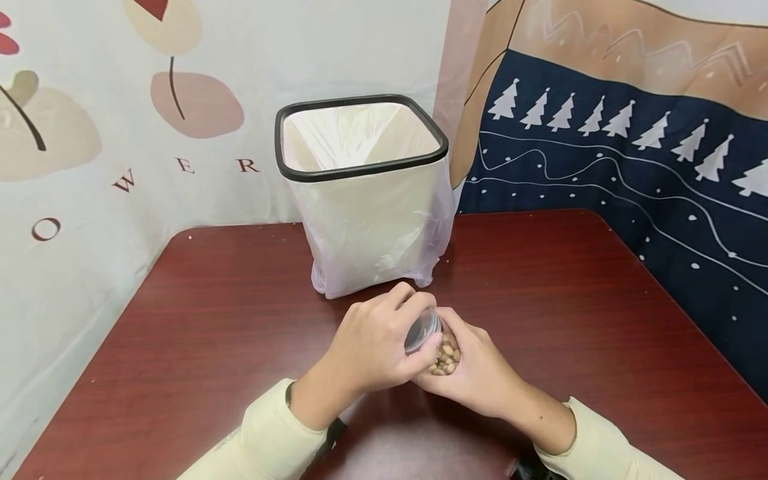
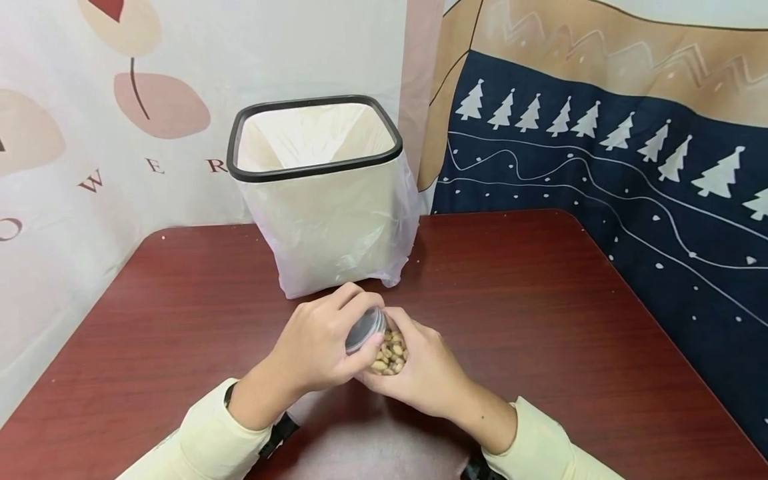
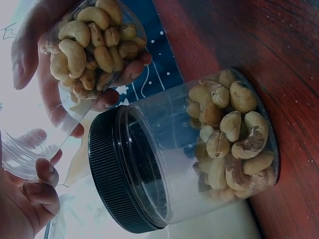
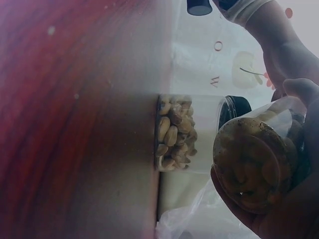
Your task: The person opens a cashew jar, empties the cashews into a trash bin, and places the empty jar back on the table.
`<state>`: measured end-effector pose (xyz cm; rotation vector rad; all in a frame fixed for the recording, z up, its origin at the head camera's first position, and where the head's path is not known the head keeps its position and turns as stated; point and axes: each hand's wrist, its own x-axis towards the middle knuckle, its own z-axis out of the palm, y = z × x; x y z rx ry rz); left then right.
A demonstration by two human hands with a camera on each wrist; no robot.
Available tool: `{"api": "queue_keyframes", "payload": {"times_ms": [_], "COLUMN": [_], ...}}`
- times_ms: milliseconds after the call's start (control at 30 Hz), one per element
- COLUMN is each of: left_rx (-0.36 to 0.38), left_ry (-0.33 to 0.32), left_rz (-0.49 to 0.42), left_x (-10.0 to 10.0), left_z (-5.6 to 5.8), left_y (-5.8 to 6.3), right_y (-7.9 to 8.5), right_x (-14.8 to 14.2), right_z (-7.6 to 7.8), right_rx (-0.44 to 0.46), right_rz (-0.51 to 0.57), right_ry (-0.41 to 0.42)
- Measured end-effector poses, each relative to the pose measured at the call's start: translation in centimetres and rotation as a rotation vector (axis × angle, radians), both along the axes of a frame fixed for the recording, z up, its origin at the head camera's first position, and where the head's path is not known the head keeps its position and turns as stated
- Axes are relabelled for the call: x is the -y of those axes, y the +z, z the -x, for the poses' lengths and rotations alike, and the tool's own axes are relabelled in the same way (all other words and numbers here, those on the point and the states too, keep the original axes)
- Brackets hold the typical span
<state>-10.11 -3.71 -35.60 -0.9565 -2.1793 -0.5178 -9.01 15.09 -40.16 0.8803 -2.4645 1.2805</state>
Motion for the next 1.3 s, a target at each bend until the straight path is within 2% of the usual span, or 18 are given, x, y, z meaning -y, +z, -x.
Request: {"api": "queue_keyframes", "payload": {"times_ms": [400,633,833,1300], "left_rx": [0.019,0.073,0.091,0.108], "left_ry": [0.022,0.076,0.113,0.131], "left_rz": [-0.001,-0.004,-0.008,-0.033], "left_x": [-0.1,-0.36,-0.55,-0.5], "left_z": [0.05,-0.24,-0.44,-0.43], "left_y": [-0.22,-0.4,-0.43,-0.44], "right_y": [0.04,0.04,-0.03,-0.07], "right_x": [0.08,0.15,0.23,0.21], "right_z": [0.09,-0.07,-0.08,0.0], "right_rx": [-0.001,0.006,-0.003,-0.012], "right_rz": [-0.013,-0.025,-0.028,-0.018], "right_ry": [-0.024,-0.05,-0.059,-0.071]}}
